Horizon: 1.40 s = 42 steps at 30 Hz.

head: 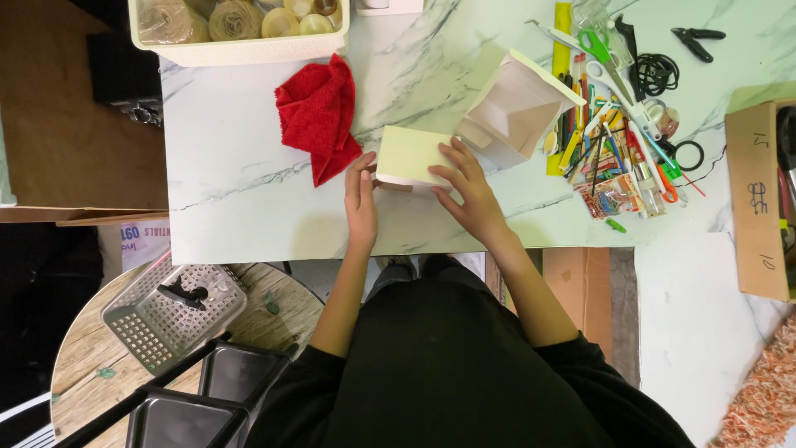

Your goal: Organize various office and crafting supplies into boxes and trays.

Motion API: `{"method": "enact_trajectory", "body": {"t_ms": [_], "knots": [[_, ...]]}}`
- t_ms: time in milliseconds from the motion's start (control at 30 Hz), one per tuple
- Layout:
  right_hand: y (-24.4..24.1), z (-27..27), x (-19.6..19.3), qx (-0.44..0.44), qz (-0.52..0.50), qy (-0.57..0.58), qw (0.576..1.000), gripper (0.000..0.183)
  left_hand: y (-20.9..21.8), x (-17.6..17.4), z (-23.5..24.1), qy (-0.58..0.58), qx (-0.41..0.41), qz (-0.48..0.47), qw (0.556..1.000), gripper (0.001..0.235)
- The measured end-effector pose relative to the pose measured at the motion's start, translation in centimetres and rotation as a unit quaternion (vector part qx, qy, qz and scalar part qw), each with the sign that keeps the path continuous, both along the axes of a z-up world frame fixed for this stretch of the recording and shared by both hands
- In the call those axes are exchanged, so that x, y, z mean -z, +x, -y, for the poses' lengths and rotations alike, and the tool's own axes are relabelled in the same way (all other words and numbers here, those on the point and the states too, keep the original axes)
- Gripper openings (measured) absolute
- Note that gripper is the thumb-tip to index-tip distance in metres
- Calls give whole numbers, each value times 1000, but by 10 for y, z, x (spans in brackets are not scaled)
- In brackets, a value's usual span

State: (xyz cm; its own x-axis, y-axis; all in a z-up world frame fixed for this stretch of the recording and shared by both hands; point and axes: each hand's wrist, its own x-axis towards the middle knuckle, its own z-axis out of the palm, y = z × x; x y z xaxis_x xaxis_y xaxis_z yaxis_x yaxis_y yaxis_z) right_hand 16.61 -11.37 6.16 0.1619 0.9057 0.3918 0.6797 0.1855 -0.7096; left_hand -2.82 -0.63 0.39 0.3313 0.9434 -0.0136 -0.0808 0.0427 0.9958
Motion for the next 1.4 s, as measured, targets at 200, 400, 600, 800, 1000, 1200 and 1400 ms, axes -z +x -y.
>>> {"method": "enact_trajectory", "body": {"t_ms": [200, 400, 600, 800, 1000, 1200, 1400], "knots": [[-3, -4, -6, 34, -1, 11, 999, 35, -1, -9, -1, -57, 62, 86, 993, 33], [-7, -5, -14, 47, -17, -7, 999, 30, 7, -9, 3, -157, 44, 191, 968, 33], [-15, -5, -12, 69, -10, -9, 998, 29, 5, 43, 15, -248, 27, 292, 923, 29], [-20, -3, -5, 75, 25, 4, 997, 29, 4, 17, 11, -235, -5, 256, 938, 28], [-19, -4, -3, 74, 31, 7, 997, 28, 1, 13, 0, -113, 23, 123, 986, 24], [-18, -4, -10, 78, 39, 3, 996, 28, -1, 13, -1, -198, 39, 167, 965, 14], [-17, -4, -9, 77, 35, 7, 996, 28, 3, 13, -1, -240, 25, 206, 948, 17]]}}
